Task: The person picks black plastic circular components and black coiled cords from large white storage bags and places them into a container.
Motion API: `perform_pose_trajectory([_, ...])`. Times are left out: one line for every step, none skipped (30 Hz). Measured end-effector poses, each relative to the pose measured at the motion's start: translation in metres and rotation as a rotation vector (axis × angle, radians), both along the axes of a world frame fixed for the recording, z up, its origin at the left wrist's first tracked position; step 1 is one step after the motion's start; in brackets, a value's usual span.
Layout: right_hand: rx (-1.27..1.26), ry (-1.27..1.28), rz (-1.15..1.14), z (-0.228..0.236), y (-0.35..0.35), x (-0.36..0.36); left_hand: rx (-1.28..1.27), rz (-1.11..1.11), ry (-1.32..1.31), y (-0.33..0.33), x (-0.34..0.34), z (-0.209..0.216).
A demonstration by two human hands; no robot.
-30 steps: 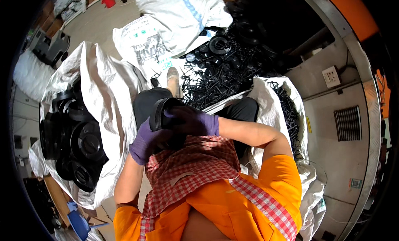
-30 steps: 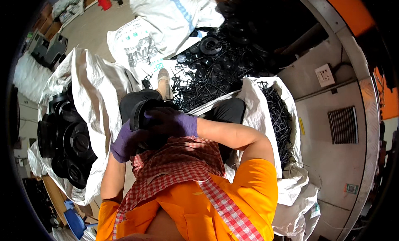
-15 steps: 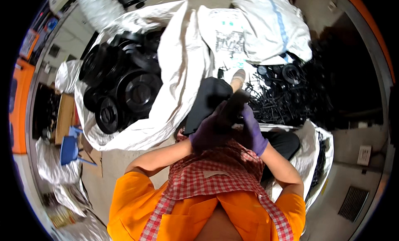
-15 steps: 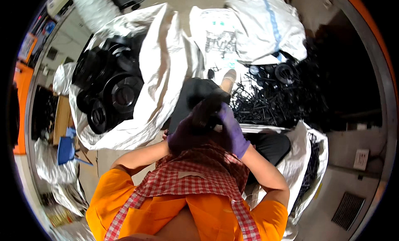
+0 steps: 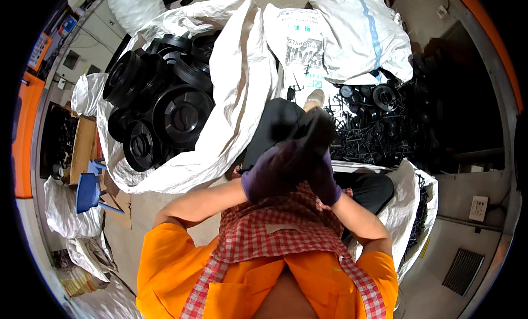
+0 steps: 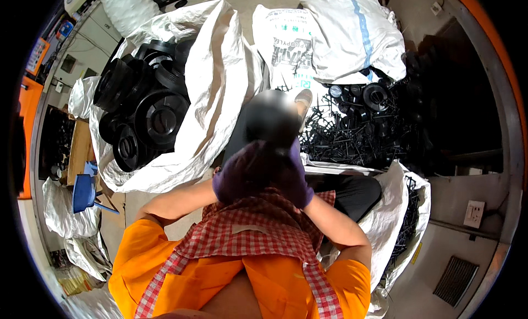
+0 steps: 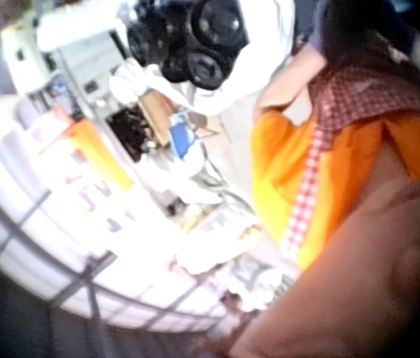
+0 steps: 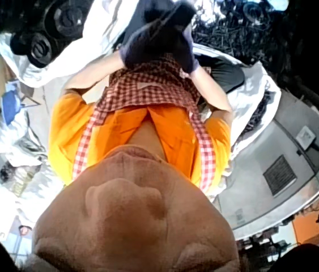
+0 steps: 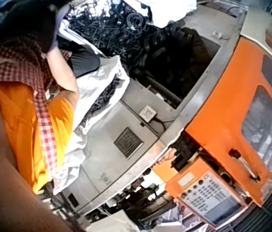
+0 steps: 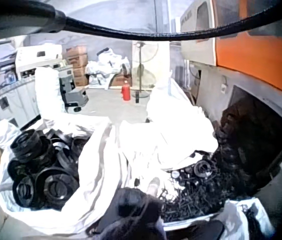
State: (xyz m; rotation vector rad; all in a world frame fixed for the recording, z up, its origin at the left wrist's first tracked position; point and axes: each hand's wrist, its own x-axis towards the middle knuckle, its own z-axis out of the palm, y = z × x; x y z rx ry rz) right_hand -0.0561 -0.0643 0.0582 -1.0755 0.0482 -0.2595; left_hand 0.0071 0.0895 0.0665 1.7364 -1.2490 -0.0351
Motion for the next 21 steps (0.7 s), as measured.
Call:
perform_pose_trajectory([-0.173, -0.083, -0.008, 0.003, -0.004, 0.004, 0.039, -0.021, 0.046, -0.001, 0.004, 0.002])
perform_pose_trajectory([-0.217, -0.120, 0.035, 0.009, -0.007, 0.007, 0.209, -0.057, 0.135, 0.000, 0.011, 0.008])
perform_pose_trajectory([-0.448, -0.025, -0.053, 0.000, -0.013, 0.009, 0.376, -0.106, 0.229, -0.004, 0.015, 0.014])
perform_pose_trajectory([-0.482, -0.042, -0.074, -0.001, -0.013, 0.011, 0.286, -0.006, 0.133, -0.009, 0.014, 0.026])
perform_pose_trajectory([-0.518, -0.058, -0.094, -0.002, -0.014, 0.012, 0.267, 0.059, 0.095, -0.009, 0.013, 0.018])
perform_pose_trajectory([-0.665, -0.103, -0.099, -0.002, -0.017, 0.012, 0.311, 0.051, 0.057, -0.007, 0.015, 0.024])
perform_pose_trajectory([-0.813, -0.146, -0.102, -0.002, -0.021, 0.012, 0.352, 0.042, 0.019, -0.008, 0.020, 0.030])
perform_pose_trajectory([-0.963, -0.187, -0.102, -0.001, -0.024, 0.012, 0.346, 0.027, 0.067, -0.009, 0.022, 0.029])
perform_pose_trajectory([-0.967, -0.214, -0.098, 0.002, -0.025, 0.012, 0.336, 0.019, 0.112, -0.011, 0.025, 0.029])
perform_pose_trajectory([-0.972, -0.241, -0.093, 0.004, -0.027, 0.012, 0.326, 0.012, 0.157, -0.013, 0.028, 0.030])
perform_pose_trajectory([-0.977, -0.268, -0.086, 0.009, -0.028, 0.012, 0.409, -0.061, 0.156, -0.014, 0.034, 0.035])
perform_pose_trajectory([-1.075, -0.242, -0.064, 0.019, -0.030, 0.010, 0.492, -0.137, 0.160, -0.015, 0.040, 0.044])
perform_pose_trajectory([-1.166, -0.362, -0.047, 0.018, -0.035, 0.013, 0.575, -0.207, 0.152, -0.017, 0.044, 0.053])
perform_pose_trajectory([-1.256, -0.483, -0.029, 0.015, -0.042, 0.016, 0.546, -0.225, 0.407, -0.018, 0.044, 0.057])
perform_pose_trajectory([-1.344, -0.603, -0.017, 0.013, -0.047, 0.017, 0.502, -0.222, 0.654, -0.021, 0.047, 0.061])
perform_pose_trajectory([-1.358, -0.599, 0.070, 0.010, -0.051, 0.016, 0.586, -0.203, 0.840, -0.022, 0.049, 0.068])
perform_pose_trajectory([-1.406, -0.623, 0.118, 0.006, -0.055, 0.013, 0.672, -0.180, 1.026, -0.023, 0.053, 0.071])
perform_pose_trajectory([-1.446, -0.654, 0.166, 0.004, -0.056, 0.010, 0.579, -0.242, 1.159, -0.019, 0.061, 0.062])
perform_pose_trajectory([-1.479, -0.693, 0.212, 0.002, -0.055, 0.012, 0.484, -0.293, 1.288, -0.010, 0.073, 0.041])
perform_pose_trajectory([-1.577, -1.010, 0.137, 0.005, -0.062, 0.019, 0.394, -0.368, 1.416, -0.012, 0.081, 0.028])
perform_pose_trajectory([-1.459, -0.807, 0.220, 0.008, -0.062, 0.022, 0.339, -0.336, 1.380, -0.014, 0.077, 0.031])
